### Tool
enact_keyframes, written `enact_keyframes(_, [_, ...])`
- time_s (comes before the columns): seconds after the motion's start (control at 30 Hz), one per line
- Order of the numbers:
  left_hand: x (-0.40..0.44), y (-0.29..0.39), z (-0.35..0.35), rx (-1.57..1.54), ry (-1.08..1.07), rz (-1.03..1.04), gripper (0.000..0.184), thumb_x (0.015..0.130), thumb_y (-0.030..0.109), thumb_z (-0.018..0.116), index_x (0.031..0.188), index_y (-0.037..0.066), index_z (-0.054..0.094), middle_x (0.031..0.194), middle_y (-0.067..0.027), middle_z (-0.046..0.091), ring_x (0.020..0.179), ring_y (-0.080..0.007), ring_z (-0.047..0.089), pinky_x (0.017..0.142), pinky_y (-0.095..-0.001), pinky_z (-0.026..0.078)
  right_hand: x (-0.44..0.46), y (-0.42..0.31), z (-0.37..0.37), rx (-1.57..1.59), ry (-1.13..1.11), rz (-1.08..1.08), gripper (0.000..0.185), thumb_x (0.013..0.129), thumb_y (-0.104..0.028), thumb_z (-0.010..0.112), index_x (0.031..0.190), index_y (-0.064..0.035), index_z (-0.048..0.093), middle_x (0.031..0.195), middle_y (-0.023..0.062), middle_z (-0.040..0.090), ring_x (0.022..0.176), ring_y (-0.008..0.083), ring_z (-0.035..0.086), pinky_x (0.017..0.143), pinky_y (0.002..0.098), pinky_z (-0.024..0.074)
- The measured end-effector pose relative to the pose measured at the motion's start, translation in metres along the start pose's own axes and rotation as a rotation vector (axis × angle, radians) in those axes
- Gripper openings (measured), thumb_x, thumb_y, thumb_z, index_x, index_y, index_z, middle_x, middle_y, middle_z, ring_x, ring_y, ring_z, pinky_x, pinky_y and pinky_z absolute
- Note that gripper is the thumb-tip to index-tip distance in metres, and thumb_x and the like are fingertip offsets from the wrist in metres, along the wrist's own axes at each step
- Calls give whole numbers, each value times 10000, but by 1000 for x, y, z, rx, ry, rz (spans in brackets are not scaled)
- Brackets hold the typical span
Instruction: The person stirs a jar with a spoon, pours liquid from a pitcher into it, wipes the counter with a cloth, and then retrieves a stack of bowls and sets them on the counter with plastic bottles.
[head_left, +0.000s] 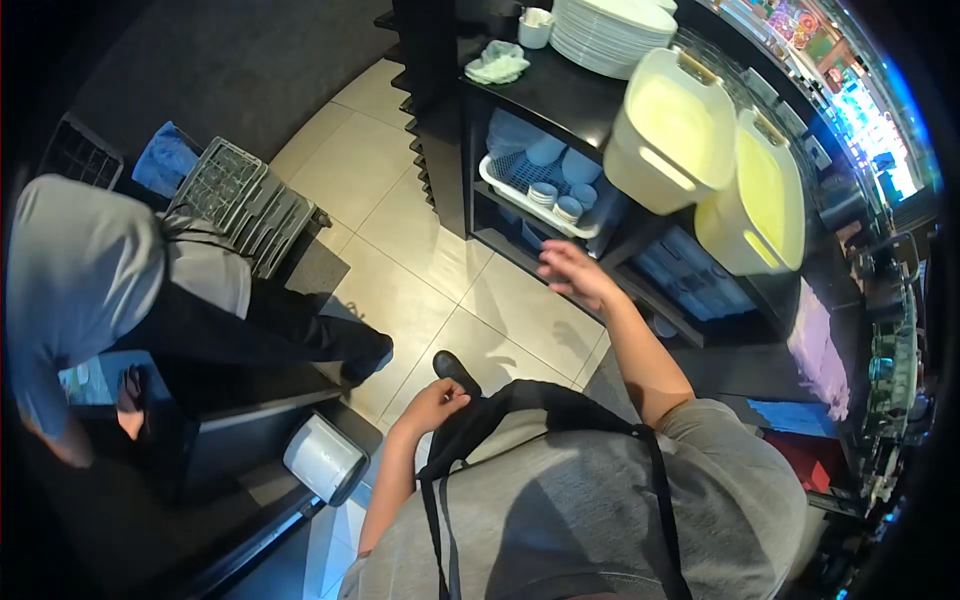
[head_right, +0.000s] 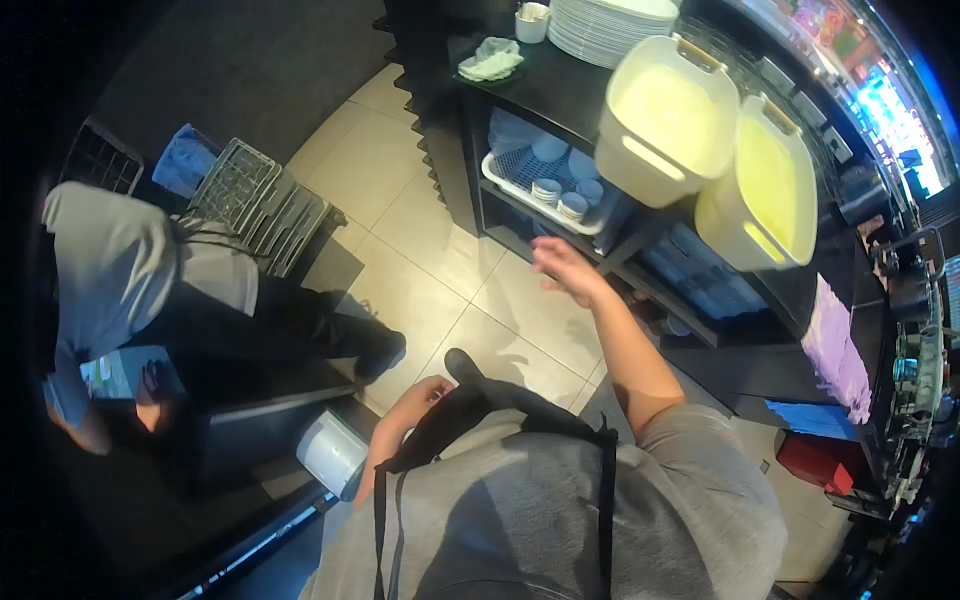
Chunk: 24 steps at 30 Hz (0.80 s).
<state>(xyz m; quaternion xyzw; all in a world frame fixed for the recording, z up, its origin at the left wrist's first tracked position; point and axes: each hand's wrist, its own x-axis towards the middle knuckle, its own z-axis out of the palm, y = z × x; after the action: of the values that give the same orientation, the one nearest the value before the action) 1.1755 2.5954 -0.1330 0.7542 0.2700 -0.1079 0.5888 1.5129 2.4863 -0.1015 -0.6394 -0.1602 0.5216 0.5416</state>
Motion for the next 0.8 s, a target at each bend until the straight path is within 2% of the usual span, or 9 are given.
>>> enact_keyframes(0.07, [5,1,-42,-98,61,-4,238,833,257,636,883,35,568,743,-44,551,661,-130,511,624,-265,426,63,6,-24,192,327,32,531,815,-447,619,1220,-170,415,1162,6,459,1050,181,487,806,394,441])
enact_keyframes(0.13, [25,-8,-80,-27,100,-1,248,822,241,648,909,25,562,806,-73,567,671,-146,525,645,-270,442,111,2,-46,413,563,46,588,814,-459,612,1260,-160,370,1222,52,423,1065,240,486,800,455,463])
enact_keyframes(0.23, [55,-1,-129,78,204,-10,267,814,239,651,943,21,568,854,-88,580,704,-176,555,646,-281,445,179,9,-102,565,719,87,610,835,-431,578,1290,-111,328,1316,104,345,1096,311,483,722,496,516])
enact_keyframes(0.27, [66,-1,-139,85,240,-17,274,810,236,653,962,23,571,854,-84,574,719,-176,560,648,-282,441,206,26,-131,613,707,39,536,876,-368,519,1281,-75,326,1297,136,366,1069,332,500,725,499,528])
enact_keyframes(0.3, [78,1,-146,41,268,-21,274,812,232,650,967,21,570,862,-80,573,731,-170,559,650,-283,439,227,27,-151,784,818,93,421,922,-294,413,1267,-60,357,1312,161,350,1069,349,500,760,544,512])
enact_keyframes(0.37, [99,-1,-152,-15,303,-35,274,814,229,647,972,19,569,870,-77,572,742,-164,559,653,-285,438,241,15,-174,973,797,-62,419,924,-306,326,1255,-74,436,1319,194,397,1159,388,437,874,655,386])
enact_keyframes(0.5, [141,-27,-138,-110,286,-121,271,822,215,638,989,16,559,894,-75,566,767,-168,558,664,-292,439,264,9,-208,1094,839,-247,409,923,-292,336,1251,-70,440,1307,186,410,1150,375,446,875,629,392])
enact_keyframes(0.67, [167,-38,-108,-85,60,-163,288,823,222,646,998,13,552,900,-93,561,768,-185,567,725,-303,460,294,7,-226,1067,883,-323,397,921,-273,348,1245,-66,446,1291,176,425,1139,359,457,876,596,399])
enact_keyframes(0.8, [189,-45,-99,-107,28,-167,308,822,239,651,1007,12,557,923,-104,568,780,-196,580,737,-301,465,289,19,-223,1055,929,-344,387,920,-258,358,1241,-62,451,1278,169,438,1131,346,466,877,569,405])
